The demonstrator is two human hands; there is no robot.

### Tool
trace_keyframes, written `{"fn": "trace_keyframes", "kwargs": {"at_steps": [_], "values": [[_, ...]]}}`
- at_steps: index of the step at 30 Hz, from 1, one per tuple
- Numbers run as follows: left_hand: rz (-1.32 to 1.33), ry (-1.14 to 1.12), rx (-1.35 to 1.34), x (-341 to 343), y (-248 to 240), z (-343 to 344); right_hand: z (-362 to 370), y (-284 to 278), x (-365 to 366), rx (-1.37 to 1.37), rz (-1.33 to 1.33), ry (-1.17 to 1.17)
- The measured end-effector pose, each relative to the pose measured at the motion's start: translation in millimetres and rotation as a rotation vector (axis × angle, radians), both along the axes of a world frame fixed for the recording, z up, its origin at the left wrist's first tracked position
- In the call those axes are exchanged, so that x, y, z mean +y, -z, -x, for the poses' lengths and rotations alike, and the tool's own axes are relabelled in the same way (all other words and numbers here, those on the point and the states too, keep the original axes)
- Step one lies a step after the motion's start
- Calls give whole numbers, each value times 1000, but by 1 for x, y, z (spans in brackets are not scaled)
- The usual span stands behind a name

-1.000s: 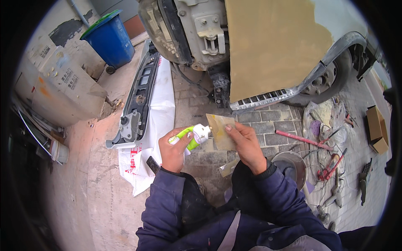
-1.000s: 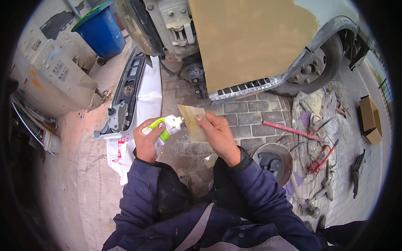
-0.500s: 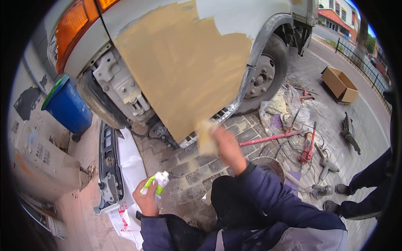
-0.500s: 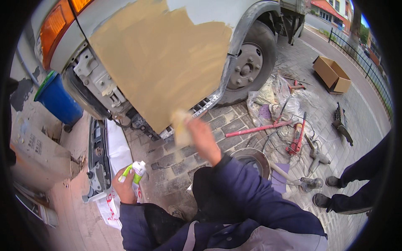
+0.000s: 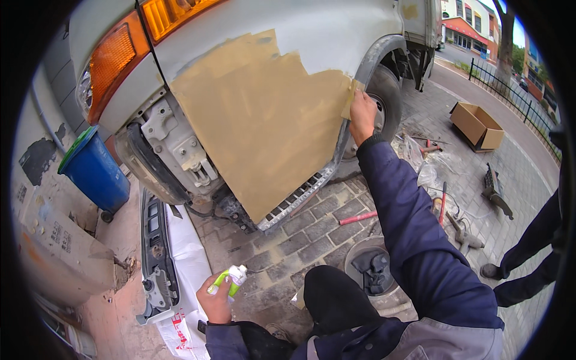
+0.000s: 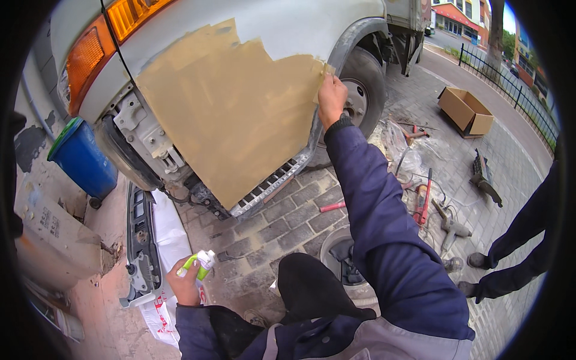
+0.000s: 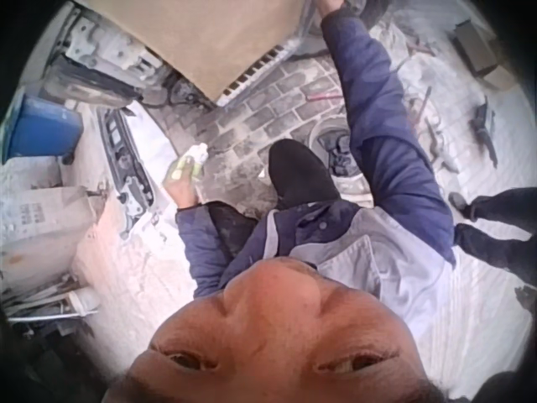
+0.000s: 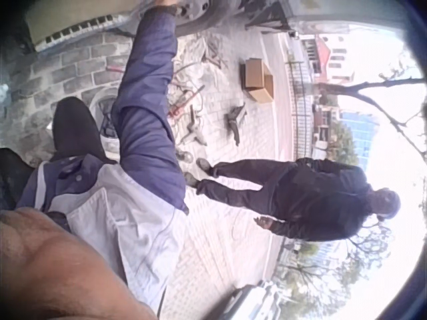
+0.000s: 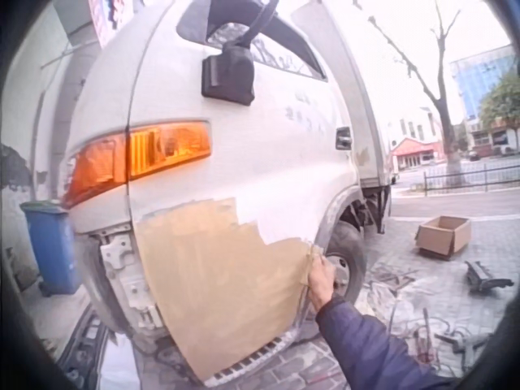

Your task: The person applies body filler to the front fender of a white truck using a spreader. They repeatedly dispense filler from a tube onto the spreader and smooth it across the surface.

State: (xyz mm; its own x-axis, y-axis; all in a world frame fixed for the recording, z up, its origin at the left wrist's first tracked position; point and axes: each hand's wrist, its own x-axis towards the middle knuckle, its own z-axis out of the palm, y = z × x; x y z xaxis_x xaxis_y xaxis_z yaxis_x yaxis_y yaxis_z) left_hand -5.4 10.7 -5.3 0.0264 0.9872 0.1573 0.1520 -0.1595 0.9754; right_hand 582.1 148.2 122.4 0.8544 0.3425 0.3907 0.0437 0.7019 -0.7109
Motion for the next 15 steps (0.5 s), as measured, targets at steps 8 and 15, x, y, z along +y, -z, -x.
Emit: {"fn": "trace_keyframes", "kwargs": {"at_steps": [8, 15], "values": [[-33, 24, -10, 3, -3, 4, 67, -10, 1, -441, 269, 307], [0, 36, -32, 12, 8, -4, 202, 13, -26, -792, 90, 311]]}}
